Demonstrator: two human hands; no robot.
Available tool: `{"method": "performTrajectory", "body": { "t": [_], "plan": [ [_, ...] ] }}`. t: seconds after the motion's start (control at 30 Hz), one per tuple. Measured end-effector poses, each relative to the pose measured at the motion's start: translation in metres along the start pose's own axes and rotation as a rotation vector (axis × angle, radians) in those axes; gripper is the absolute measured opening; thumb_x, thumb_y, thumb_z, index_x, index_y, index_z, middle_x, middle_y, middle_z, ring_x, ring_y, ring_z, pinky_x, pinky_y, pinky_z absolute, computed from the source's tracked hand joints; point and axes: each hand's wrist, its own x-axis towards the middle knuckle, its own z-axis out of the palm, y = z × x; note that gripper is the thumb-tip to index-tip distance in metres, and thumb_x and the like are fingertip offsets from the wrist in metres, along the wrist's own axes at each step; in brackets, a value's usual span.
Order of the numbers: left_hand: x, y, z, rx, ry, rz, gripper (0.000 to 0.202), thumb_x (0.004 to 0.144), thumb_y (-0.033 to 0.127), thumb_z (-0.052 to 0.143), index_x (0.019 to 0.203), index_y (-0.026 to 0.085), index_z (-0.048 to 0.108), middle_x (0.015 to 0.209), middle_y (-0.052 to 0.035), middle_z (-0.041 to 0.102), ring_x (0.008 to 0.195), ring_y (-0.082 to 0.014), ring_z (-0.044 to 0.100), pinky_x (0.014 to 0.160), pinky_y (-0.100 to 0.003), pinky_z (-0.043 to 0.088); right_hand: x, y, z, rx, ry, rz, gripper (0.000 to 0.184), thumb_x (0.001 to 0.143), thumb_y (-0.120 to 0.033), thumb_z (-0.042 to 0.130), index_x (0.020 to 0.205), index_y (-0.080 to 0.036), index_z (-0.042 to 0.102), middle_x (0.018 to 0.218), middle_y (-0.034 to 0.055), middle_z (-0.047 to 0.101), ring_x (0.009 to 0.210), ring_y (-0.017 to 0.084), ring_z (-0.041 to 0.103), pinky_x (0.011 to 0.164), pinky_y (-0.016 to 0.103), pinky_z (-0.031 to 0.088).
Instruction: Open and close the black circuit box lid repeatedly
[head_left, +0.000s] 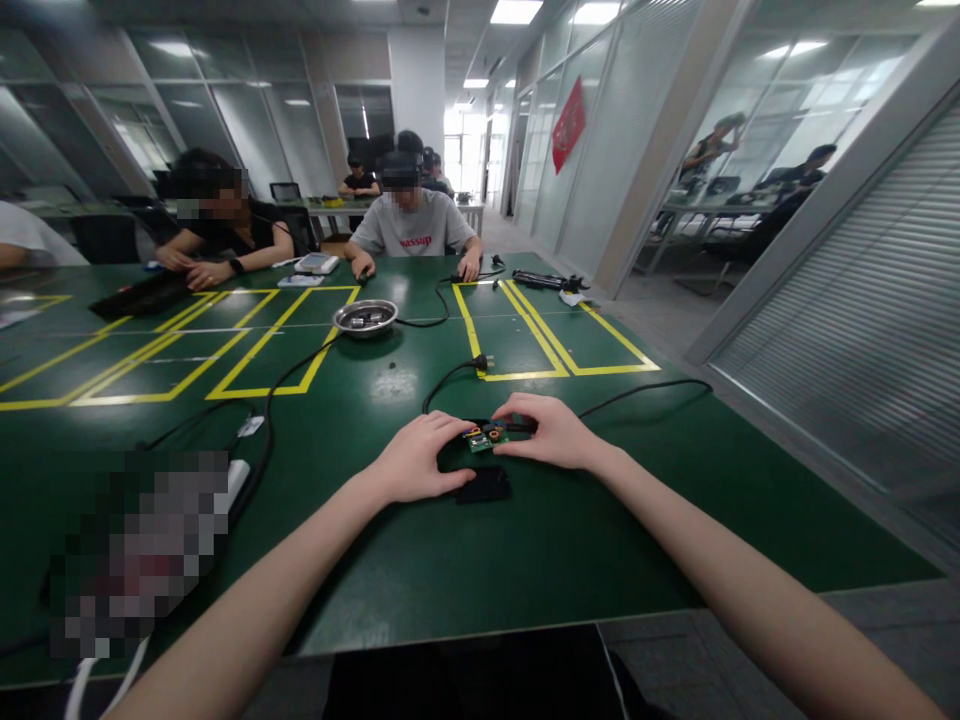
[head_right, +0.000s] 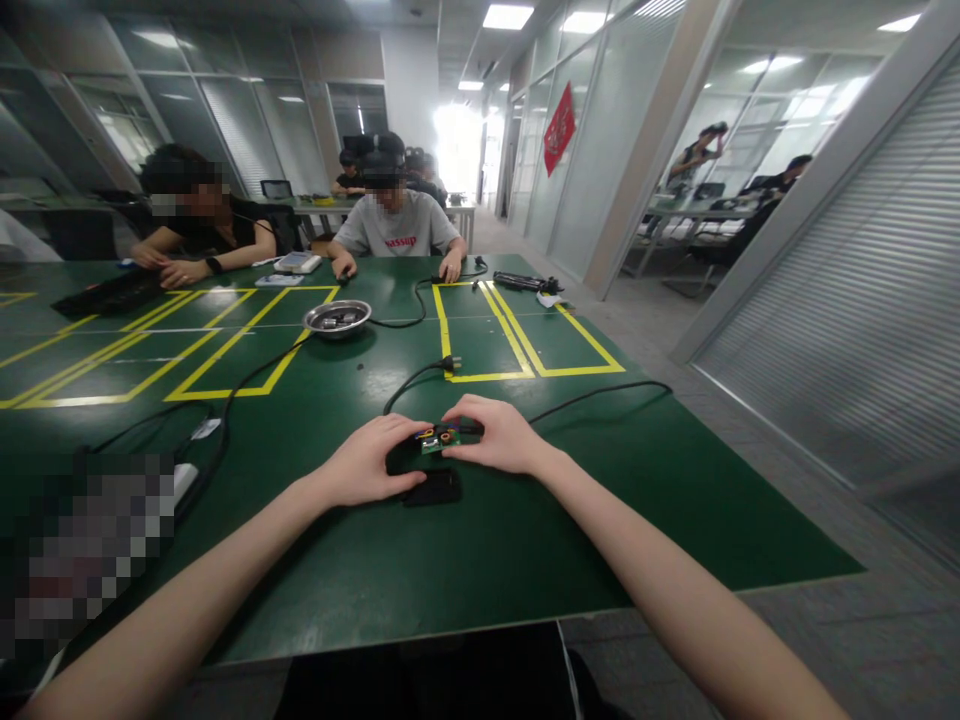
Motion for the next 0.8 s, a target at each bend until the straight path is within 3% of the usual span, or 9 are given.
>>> {"method": "performTrajectory", "body": {
  "t": [0.1,0.2,0.37,0.53,0.63,0.8],
  "plan": [
    [0.001,-0.001,0.0,0.032,0.011,-0.004,0.054,0.08,0.039,0.077,0.129,0.023,0.063,0.127,-0.0111,0.069,0.118,-0.0299,0.063,0.104,-0.046,0.05,-0.001,0.009,-0.008,-0.078,-0.047,0.081,0.031,0.077,-0.045,0.082,0.093,-0.019,0.075,0.08,0.0032,0.071,0.07,0.017,0.063,0.065,0.028,0.048],
    [0.001,0.0,0.002,0.08,0.018,-0.025,0.054,0.082,0.042,0.075,0.13,0.022,0.064,0.132,-0.012,0.068,0.122,-0.0306,0.061,0.106,-0.046,0.05,-0.003,0.016,-0.01,-0.011,-0.118,0.114,0.03,0.084,-0.045,0.074,0.094,-0.017,0.076,0.069,0.0002,0.067,0.059,0.014,0.056,0.056,0.025,0.043],
    [0.001,0.0,0.003,0.115,0.023,-0.067,0.051,0.083,0.041,0.075,0.128,0.019,0.066,0.134,-0.0137,0.067,0.125,-0.032,0.06,0.107,-0.048,0.049,-0.003,0.019,-0.001,0.0,-0.123,-0.005,0.024,0.09,-0.04,0.069,0.088,-0.017,0.077,0.083,0.0054,0.069,0.067,0.015,0.061,0.061,0.027,0.047],
    [0.001,-0.003,0.001,0.064,0.034,-0.043,0.036,0.083,0.036,0.074,0.116,0.022,0.07,0.119,-0.0099,0.07,0.113,-0.0289,0.064,0.099,-0.044,0.053,-0.002,0.016,0.01,-0.059,-0.104,-0.093,0.016,0.092,-0.033,0.07,0.088,-0.021,0.079,0.086,0.0053,0.07,0.075,0.017,0.067,0.07,0.028,0.051],
    [0.0,-0.006,-0.002,0.025,0.026,-0.027,0.031,0.083,0.036,0.074,0.111,0.022,0.072,0.11,-0.0082,0.07,0.104,-0.0263,0.065,0.093,-0.041,0.055,-0.001,0.012,0.014,-0.101,-0.102,-0.116,0.012,0.091,-0.029,0.07,0.091,-0.021,0.079,0.089,0.0054,0.071,0.077,0.018,0.068,0.072,0.029,0.052],
    [-0.001,-0.011,-0.005,-0.05,-0.006,-0.011,0.03,0.088,0.035,0.072,0.115,0.023,0.073,0.112,-0.0078,0.069,0.104,-0.0242,0.065,0.094,-0.038,0.055,-0.002,0.008,0.02,-0.141,-0.082,-0.105,0.009,0.09,-0.026,0.071,0.092,-0.02,0.077,0.097,0.0063,0.07,0.081,0.018,0.069,0.074,0.029,0.054]
  ]
}}
